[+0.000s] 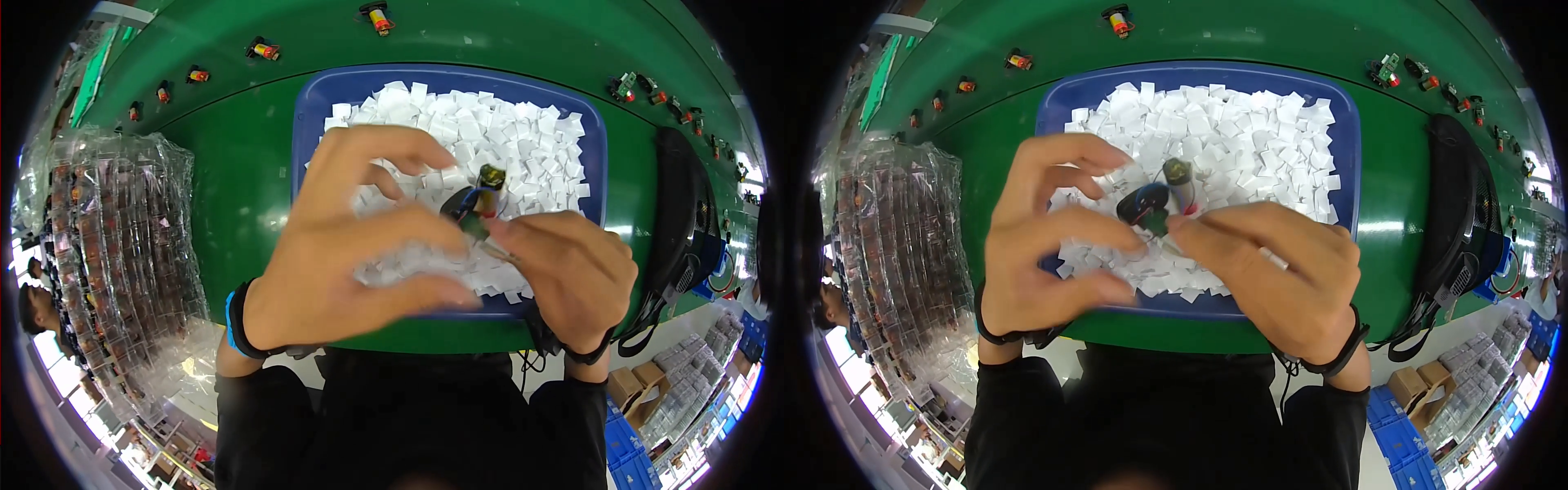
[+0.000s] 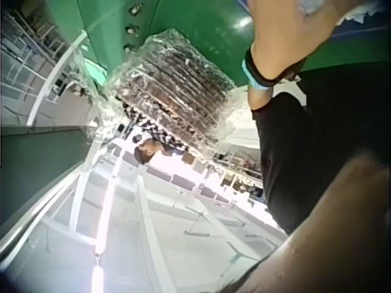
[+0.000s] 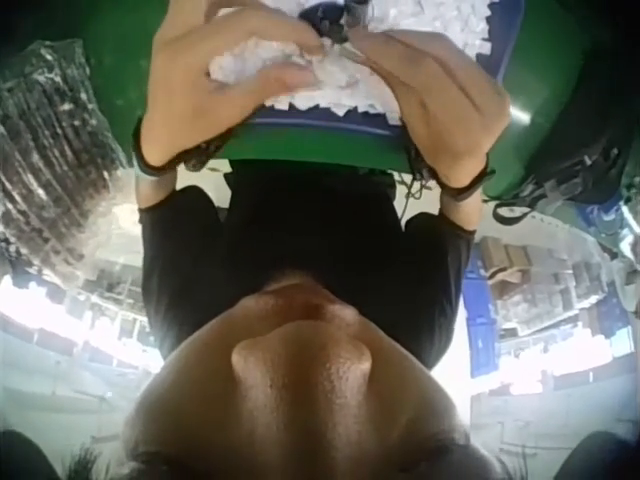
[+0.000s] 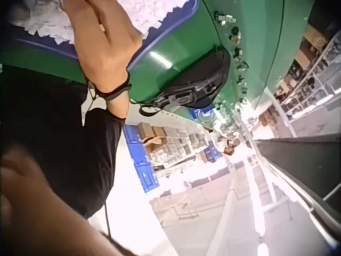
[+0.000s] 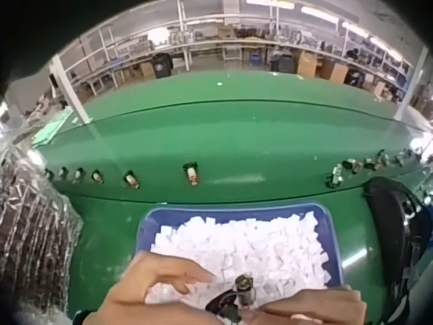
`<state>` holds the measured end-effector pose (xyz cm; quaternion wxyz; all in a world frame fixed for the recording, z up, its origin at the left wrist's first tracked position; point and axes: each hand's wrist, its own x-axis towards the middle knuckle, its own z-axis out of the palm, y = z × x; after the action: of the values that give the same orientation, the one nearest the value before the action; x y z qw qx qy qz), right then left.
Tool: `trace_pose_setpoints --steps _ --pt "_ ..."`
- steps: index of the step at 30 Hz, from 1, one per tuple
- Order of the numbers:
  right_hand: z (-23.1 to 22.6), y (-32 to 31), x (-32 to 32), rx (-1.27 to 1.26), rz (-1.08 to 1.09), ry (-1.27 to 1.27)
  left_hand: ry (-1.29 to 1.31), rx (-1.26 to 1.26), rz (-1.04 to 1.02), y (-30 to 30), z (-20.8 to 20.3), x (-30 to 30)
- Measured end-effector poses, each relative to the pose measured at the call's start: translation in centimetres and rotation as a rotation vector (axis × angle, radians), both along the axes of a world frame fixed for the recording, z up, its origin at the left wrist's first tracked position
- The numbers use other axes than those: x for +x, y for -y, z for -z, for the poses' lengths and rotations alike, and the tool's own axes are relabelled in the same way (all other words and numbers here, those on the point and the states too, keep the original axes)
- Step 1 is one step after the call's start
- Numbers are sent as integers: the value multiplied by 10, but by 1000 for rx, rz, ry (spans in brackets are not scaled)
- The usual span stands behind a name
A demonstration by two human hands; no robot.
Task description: The person assembles electronic components by hand, picking up a battery and a circuit board, fitting them together, and wrapping them with tape. After completing each assembly, the person places it into a plastic tray and reaches for more components.
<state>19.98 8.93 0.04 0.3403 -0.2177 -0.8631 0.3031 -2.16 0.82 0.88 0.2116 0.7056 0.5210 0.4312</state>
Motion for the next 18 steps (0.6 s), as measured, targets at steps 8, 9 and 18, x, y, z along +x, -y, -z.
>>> trace_pose_setpoints --steps 8,9,18 --pt "6 -4 -4 31 -192 -8 895 -908 150 -4 7 -11" --pt "5 -3 -5 -108 -152 -11 910 -952 179 -5 8 -9" --pt "11 7 -7 -975 59 -105 782 -692 30 1 20 5"
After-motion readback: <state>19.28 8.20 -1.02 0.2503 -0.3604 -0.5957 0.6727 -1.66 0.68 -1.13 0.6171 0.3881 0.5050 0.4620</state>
